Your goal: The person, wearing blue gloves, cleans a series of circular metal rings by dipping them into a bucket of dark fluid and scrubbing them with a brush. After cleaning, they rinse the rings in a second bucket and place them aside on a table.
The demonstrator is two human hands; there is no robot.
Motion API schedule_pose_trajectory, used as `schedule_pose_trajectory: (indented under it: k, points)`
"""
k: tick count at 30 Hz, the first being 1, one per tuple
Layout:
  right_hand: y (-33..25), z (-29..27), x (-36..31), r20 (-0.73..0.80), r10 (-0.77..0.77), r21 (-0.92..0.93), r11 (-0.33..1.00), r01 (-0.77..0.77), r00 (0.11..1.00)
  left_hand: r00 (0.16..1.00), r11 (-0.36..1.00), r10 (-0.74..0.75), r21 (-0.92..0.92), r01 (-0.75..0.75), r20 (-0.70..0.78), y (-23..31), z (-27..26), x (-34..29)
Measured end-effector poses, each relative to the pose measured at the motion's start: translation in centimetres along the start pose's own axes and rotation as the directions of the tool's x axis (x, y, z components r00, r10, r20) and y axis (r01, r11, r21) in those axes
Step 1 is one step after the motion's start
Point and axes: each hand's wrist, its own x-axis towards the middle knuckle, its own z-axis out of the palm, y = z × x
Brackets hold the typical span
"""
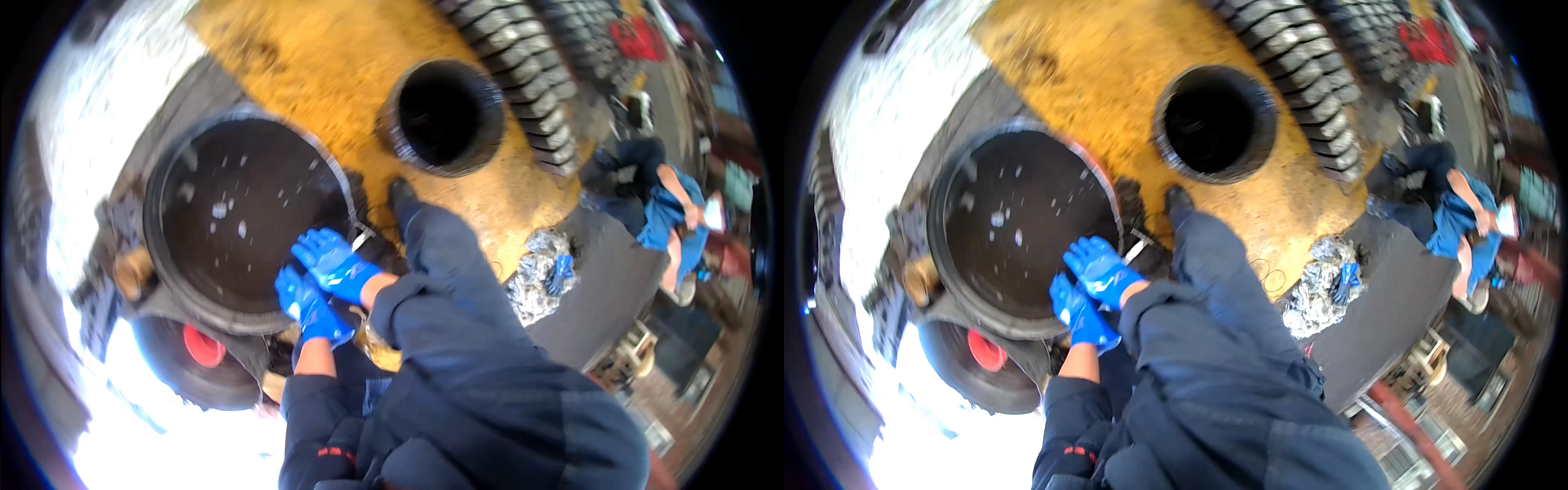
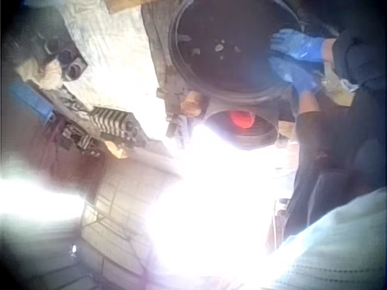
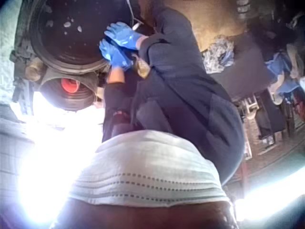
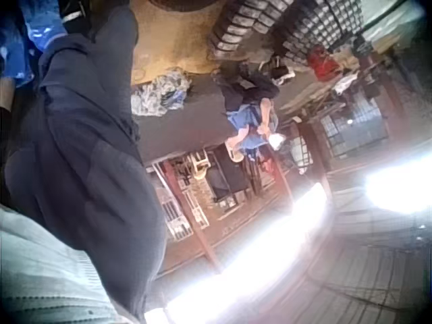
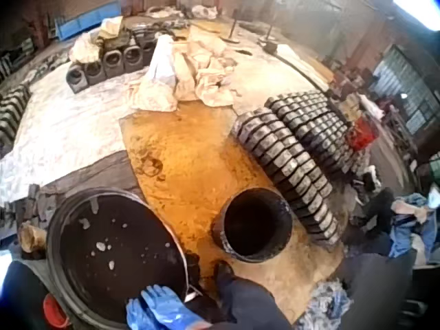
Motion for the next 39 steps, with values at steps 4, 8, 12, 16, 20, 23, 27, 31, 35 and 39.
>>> schedule_pose_trajectory:
  k: [4,8,12,16,20,23,27,31,35,39]
  points:
    - [-3.7,-7.4,0.1,0.027,0.398,0.536,0.768,-0.349,0.917,0.97,0.918,-0.148,-0.338,0.208,0.194,11.0,-13.4,-1.1]
    - [-3.7,-13.8,1.7,0.159,0.518,0.79,0.443,-0.423,0.84,0.968,0.994,0.072,-0.097,-0.05,0.239,11.2,-21.0,-1.0]
    - [2.9,-22.8,-3.3,0.149,0.525,0.877,0.321,-0.357,0.838,0.888,0.913,-0.072,-0.329,0.242,0.455,6.1,-28.0,-0.8]
    - [14.1,-26.9,-19.0,0.159,0.777,0.762,0.296,-0.577,0.609,0.761,0.819,-0.226,-0.304,0.486,0.609,8.4,-35.0,0.4]
    - [17.1,-24.2,-48.9,0.1,0.961,0.987,-0.129,0.097,0.259,0.356,0.736,-0.02,-0.227,0.637,0.934,11.3,-35.0,4.8]
    - [7.8,-22.7,-60.9,0.235,0.965,0.852,-0.147,0.503,-0.116,0.286,0.785,0.066,-0.227,0.576,0.956,12.6,-35.1,7.9]
    - [-6.6,-18.8,-72.1,0.353,0.849,0.687,0.049,0.725,-0.392,0.484,0.956,-0.059,-0.091,0.28,0.873,23.7,-36.0,4.2]
    - [-20.4,-11.4,-77.8,0.533,0.619,0.425,0.394,0.815,-0.577,0.459,0.993,0.015,-0.068,0.098,0.889,32.2,-32.2,4.4]
    - [-28.2,-7.5,-79.8,0.634,0.441,0.278,0.637,0.719,-0.636,0.366,0.992,0.107,-0.077,-0.096,0.924,43.3,-27.1,-0.2]
    - [-30.3,-3.0,-79.9,0.695,0.377,0.142,0.763,0.63,-0.613,0.229,0.94,0.185,-0.104,-0.325,0.956,55.7,-20.6,-11.0]
